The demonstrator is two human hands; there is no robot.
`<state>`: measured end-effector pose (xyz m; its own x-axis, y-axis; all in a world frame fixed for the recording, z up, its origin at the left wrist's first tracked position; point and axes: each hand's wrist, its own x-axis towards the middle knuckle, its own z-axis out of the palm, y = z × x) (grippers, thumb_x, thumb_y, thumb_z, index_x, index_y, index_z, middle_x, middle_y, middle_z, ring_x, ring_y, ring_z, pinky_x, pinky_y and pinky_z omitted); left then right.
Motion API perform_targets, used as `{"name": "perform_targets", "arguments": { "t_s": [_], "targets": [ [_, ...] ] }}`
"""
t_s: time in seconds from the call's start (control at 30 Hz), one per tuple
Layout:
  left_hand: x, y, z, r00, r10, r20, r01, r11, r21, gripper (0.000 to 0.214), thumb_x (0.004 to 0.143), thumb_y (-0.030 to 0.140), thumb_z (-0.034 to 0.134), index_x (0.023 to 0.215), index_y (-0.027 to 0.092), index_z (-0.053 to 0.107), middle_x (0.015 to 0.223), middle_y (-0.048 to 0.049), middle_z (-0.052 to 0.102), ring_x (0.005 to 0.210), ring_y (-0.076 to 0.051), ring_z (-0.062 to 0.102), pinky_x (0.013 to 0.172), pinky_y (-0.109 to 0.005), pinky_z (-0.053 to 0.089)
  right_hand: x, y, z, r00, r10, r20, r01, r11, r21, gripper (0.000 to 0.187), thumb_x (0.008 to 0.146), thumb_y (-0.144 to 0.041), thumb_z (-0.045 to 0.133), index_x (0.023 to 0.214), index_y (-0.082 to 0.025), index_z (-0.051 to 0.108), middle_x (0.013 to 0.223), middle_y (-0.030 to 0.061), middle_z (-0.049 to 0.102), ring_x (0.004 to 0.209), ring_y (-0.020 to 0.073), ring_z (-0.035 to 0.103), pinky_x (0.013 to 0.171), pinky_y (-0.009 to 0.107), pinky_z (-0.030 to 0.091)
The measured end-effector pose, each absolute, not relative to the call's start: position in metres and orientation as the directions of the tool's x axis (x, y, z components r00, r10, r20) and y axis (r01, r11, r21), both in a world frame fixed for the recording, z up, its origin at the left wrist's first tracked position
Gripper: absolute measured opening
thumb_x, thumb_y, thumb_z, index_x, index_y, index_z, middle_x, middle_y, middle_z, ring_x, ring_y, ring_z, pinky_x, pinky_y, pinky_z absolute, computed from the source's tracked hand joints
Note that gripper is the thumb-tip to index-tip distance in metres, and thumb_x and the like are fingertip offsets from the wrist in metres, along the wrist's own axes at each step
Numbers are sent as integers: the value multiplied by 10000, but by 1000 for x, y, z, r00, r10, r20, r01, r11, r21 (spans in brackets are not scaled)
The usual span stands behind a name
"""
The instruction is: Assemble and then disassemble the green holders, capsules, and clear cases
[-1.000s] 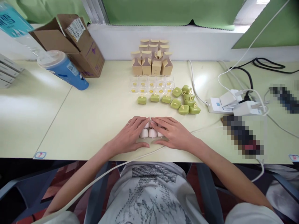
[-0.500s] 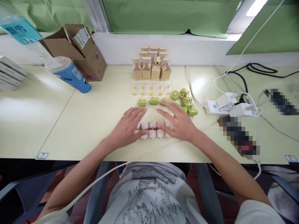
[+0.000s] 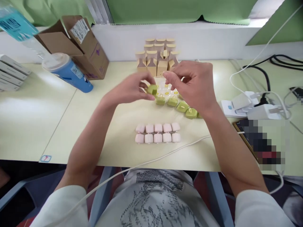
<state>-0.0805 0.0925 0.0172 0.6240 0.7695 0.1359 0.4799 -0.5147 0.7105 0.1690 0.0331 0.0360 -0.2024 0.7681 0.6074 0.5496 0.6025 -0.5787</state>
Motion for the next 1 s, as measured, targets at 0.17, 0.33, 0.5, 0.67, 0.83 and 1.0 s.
{"name": "perform_targets", "arguments": {
  "t_s": [0.17, 0.33, 0.5, 0.67, 0.83, 1.0],
  "targets": [
    [-79, 93, 30, 516, 810, 279, 181, -422, 888, 663, 668, 443, 1105, 1134, 244, 676, 1198, -66, 746, 1064, -256, 810, 836, -399, 702, 163, 35, 21, -225, 753, 619, 488, 637, -597, 70, 1032, -279, 829, 1076, -255, 878, 1002, 24, 817, 841, 200, 730, 768, 375, 624],
    [-65, 86, 18, 503, 795, 338, 168, -473, 865, 690, 598, 438, 1139, 1092, 243, 700, 1157, -54, 739, 1079, -257, 796, 875, -406, 706, 152, 37, 4, -200, 790, 579, 592, 568, -572, 161, 1111, -323, 715, 1010, -250, 816, 966, 33, 726, 851, 211, 688, 831, 418, 627],
    [-64, 88, 12, 516, 791, 330, 201, -486, 851, 649, 628, 468, 1129, 1068, 250, 705, 1115, -47, 756, 1085, -260, 789, 886, -414, 699, 154, 40, -4, -268, 820, 505, 666, 537, -519, 229, 1185, -380, 568, 1098, -249, 734, 1090, 56, 686, 938, 221, 688, 835, 395, 613],
    [-66, 89, 12, 505, 806, 309, 233, -472, 850, 647, 651, 479, 1122, 1077, 244, 695, 1123, -47, 750, 1090, -248, 787, 860, -381, 680, 151, 40, -5, -262, 822, 506, 644, 539, -542, 241, 1183, -353, 527, 1117, -253, 736, 1142, 71, 691, 949, 222, 677, 789, 378, 588],
    [-69, 90, 14, 538, 786, 304, 198, -469, 861, 610, 674, 489, 1110, 1052, 235, 704, 1089, -38, 756, 1020, -217, 769, 851, -372, 686, 153, 40, -2, -279, 825, 491, 599, 549, -583, 157, 1092, -270, 621, 1035, -244, 765, 1023, 50, 681, 842, 205, 638, 723, 363, 527],
    [-70, 93, 11, 617, 728, 298, 93, -444, 891, 575, 679, 449, 1110, 1026, 219, 713, 1062, -35, 757, 951, -195, 758, 831, -358, 688, 161, 44, -1, -353, 790, 501, 539, 610, -581, 70, 995, -225, 691, 942, -233, 736, 939, 21, 656, 740, 167, 578, 658, 337, 440]
  ]
}}
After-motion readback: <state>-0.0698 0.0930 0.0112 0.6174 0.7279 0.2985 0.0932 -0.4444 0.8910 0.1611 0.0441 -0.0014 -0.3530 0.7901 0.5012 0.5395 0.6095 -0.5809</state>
